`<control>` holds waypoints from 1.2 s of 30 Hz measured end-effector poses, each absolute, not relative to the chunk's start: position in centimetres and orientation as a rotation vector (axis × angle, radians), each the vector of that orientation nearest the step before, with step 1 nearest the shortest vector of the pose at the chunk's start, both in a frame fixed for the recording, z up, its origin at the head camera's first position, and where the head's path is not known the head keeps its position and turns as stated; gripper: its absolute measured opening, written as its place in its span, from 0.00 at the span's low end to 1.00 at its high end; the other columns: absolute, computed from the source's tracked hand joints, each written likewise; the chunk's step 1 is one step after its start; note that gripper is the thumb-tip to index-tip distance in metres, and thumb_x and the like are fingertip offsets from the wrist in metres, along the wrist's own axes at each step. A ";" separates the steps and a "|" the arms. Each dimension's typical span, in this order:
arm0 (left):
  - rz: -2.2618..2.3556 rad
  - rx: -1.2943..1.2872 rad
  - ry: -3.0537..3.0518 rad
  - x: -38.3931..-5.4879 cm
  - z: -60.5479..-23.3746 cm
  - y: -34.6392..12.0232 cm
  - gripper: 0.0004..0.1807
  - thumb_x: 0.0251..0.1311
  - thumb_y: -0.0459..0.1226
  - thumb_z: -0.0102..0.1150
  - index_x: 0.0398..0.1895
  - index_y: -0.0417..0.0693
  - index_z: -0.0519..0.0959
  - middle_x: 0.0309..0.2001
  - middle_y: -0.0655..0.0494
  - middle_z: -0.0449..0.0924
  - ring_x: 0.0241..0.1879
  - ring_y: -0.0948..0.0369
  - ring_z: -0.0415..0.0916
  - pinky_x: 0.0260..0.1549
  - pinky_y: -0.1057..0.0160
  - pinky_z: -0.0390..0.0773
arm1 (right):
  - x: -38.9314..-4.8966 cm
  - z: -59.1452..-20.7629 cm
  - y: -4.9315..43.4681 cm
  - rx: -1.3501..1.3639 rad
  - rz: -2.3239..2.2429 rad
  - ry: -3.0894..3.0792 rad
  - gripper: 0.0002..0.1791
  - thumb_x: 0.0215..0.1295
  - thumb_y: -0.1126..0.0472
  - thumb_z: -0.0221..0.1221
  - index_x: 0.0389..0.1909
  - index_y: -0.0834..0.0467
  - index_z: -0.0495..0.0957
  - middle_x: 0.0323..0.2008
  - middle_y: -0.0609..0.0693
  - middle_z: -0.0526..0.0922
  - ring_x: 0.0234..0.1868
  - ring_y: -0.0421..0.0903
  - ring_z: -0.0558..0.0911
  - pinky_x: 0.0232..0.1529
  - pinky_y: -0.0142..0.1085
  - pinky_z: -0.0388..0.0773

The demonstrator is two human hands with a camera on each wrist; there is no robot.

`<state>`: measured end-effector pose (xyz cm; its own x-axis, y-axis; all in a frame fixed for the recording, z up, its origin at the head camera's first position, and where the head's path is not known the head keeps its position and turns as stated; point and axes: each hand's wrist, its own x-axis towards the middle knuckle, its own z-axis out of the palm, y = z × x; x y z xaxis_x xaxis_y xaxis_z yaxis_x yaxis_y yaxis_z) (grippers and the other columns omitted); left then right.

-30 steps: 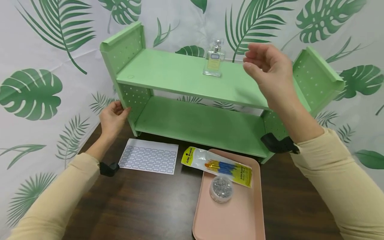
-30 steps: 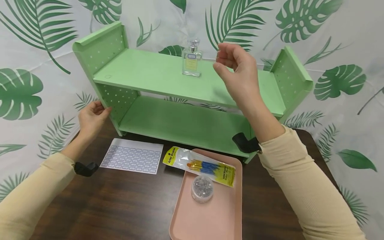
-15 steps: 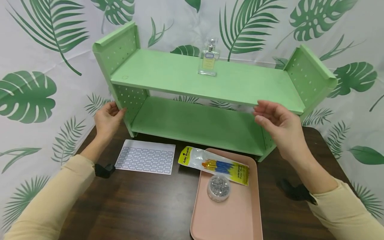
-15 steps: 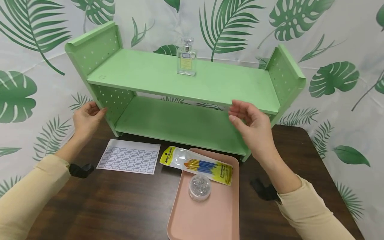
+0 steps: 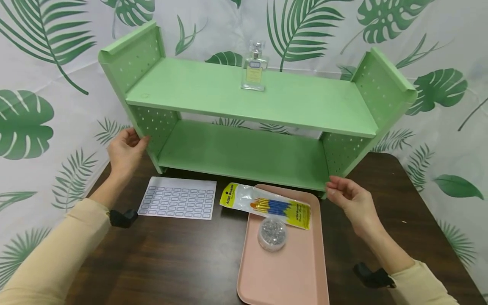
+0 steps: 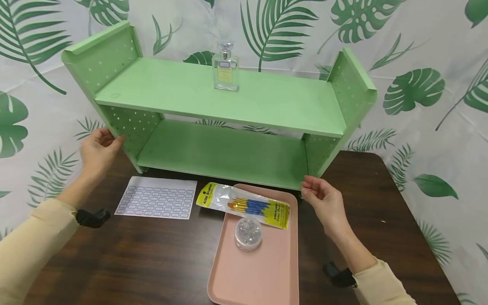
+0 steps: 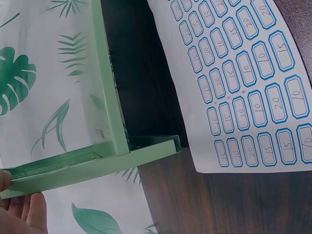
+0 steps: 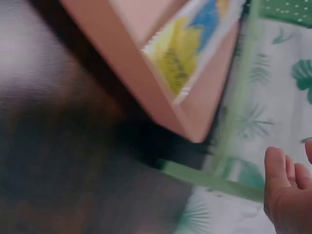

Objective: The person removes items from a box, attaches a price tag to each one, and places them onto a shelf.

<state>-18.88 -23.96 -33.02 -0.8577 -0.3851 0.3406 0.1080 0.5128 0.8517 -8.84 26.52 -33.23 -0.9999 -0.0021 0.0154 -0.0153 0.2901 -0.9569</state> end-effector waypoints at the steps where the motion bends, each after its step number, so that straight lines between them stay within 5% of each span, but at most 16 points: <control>1: -1.320 0.228 -2.258 -18.8 -33.0 -24.0 0.18 0.58 0.35 0.60 0.49 0.32 0.76 0.46 0.40 0.81 0.33 0.82 0.70 0.36 0.81 0.72 | -8.8 -33.7 26.6 -0.009 1.870 -2.523 0.20 0.66 0.65 0.56 0.57 0.64 0.69 0.40 0.31 0.79 0.41 0.27 0.79 0.41 0.22 0.76; 8: -1.318 0.230 -2.252 -18.6 -32.9 -24.1 0.17 0.59 0.34 0.59 0.48 0.31 0.76 0.46 0.39 0.80 0.33 0.82 0.70 0.36 0.81 0.72 | -8.6 -36.2 27.0 -0.177 1.910 -2.603 0.29 0.67 0.65 0.55 0.63 0.75 0.59 0.39 0.31 0.76 0.41 0.25 0.77 0.43 0.21 0.75; 15: -1.306 0.236 -2.260 -18.7 -33.0 -24.0 0.17 0.60 0.34 0.58 0.49 0.31 0.75 0.47 0.37 0.80 0.33 0.82 0.69 0.39 0.79 0.74 | -8.7 -38.2 26.9 -0.299 1.890 -2.671 0.27 0.66 0.68 0.54 0.63 0.74 0.60 0.49 0.56 0.74 0.39 0.26 0.76 0.43 0.22 0.76; 20: -1.337 0.221 -2.254 -18.5 -33.1 -24.1 0.18 0.60 0.35 0.58 0.51 0.32 0.75 0.49 0.38 0.79 0.36 0.81 0.70 0.42 0.77 0.75 | -8.9 -39.0 26.7 -0.341 1.852 -2.705 0.27 0.66 0.68 0.55 0.63 0.74 0.61 0.52 0.65 0.72 0.39 0.29 0.75 0.41 0.22 0.76; 25: -1.462 0.253 -2.153 -17.9 -33.6 -24.1 0.20 0.59 0.34 0.60 0.53 0.37 0.74 0.48 0.48 0.80 0.39 0.77 0.74 0.44 0.77 0.74 | -9.2 -39.5 26.6 -0.356 1.781 -2.739 0.25 0.65 0.70 0.55 0.61 0.74 0.64 0.50 0.67 0.73 0.39 0.33 0.75 0.40 0.22 0.76; 32: -1.673 0.234 -1.865 -15.0 -34.3 -22.6 0.12 0.55 0.25 0.60 0.41 0.45 0.75 0.32 0.66 0.77 0.33 0.71 0.75 0.35 0.79 0.73 | -9.5 -39.8 26.7 -0.335 1.766 -2.728 0.23 0.63 0.72 0.55 0.58 0.76 0.66 0.44 0.60 0.77 0.37 0.29 0.74 0.39 0.22 0.76; 36: -1.691 0.174 -1.974 -13.4 -35.5 -21.0 0.11 0.55 0.25 0.60 0.42 0.37 0.75 0.31 0.69 0.77 0.32 0.73 0.75 0.34 0.80 0.74 | -9.5 -39.7 26.7 -0.314 1.761 -2.718 0.22 0.63 0.73 0.54 0.57 0.77 0.67 0.43 0.60 0.78 0.35 0.28 0.74 0.38 0.22 0.76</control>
<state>-13.43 -21.01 -35.51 -0.8510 -0.4262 0.3070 0.2379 0.2083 0.9487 -9.51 26.73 -39.72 -0.9751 0.1003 -0.1977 0.2214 0.3976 -0.8904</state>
